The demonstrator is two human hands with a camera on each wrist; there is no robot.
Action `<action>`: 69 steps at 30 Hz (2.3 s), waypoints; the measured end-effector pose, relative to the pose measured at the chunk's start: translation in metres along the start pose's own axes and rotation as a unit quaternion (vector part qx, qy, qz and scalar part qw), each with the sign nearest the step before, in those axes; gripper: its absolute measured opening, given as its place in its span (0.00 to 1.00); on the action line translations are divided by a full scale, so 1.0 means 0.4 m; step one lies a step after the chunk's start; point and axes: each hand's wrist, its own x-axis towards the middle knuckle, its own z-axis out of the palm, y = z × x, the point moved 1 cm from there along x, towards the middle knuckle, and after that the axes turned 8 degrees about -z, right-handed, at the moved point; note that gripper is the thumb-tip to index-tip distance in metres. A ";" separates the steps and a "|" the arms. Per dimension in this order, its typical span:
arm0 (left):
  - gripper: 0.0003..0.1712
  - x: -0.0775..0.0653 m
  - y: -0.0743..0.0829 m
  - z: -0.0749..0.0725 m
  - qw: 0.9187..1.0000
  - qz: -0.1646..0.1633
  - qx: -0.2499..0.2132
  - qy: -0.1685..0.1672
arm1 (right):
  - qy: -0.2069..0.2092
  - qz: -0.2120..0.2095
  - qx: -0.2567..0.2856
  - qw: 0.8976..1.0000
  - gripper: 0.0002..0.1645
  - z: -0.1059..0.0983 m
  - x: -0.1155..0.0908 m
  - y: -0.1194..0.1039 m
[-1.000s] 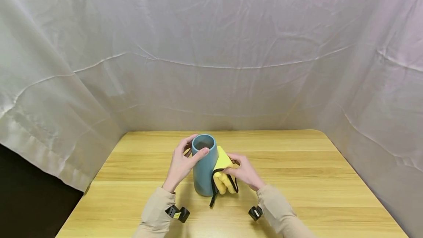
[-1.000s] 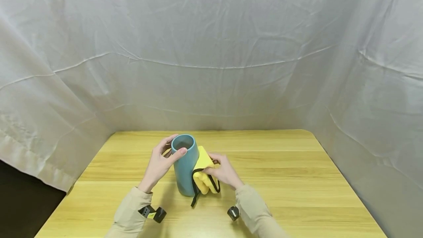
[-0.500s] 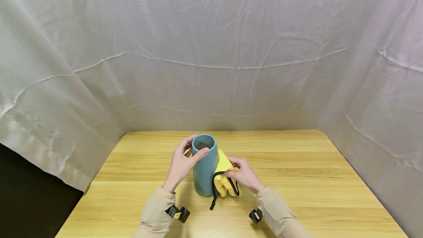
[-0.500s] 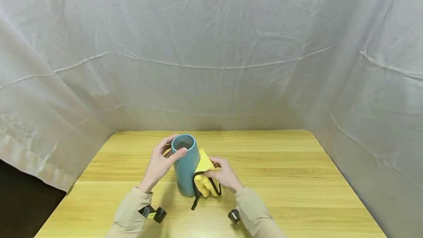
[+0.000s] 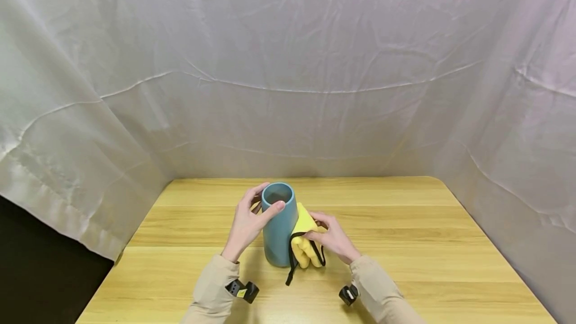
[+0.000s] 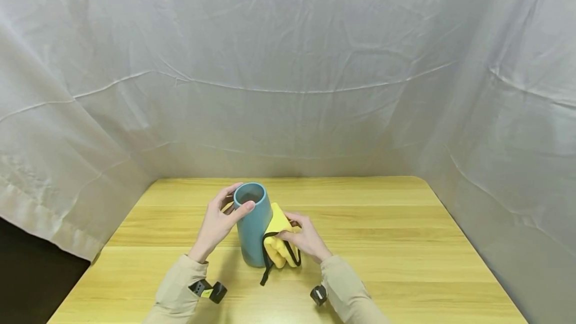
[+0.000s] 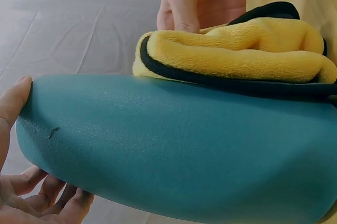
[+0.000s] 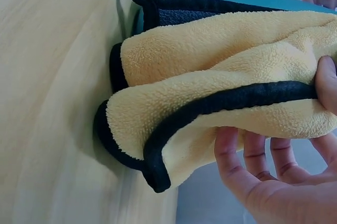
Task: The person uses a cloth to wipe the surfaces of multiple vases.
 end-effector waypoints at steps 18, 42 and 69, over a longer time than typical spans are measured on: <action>0.33 -0.001 0.000 -0.001 1.000 -0.001 -0.002 0.000 | 0.031 -0.010 0.015 0.999 0.34 -0.017 0.055 -0.136; 0.33 -0.003 0.004 -0.003 1.000 -0.003 0.002 -0.002 | 0.030 -0.010 0.003 1.000 0.31 -0.008 0.038 -0.123; 0.34 0.001 0.000 -0.009 1.000 -0.006 0.005 -0.005 | -0.006 0.005 -0.034 0.999 0.25 0.015 0.004 0.000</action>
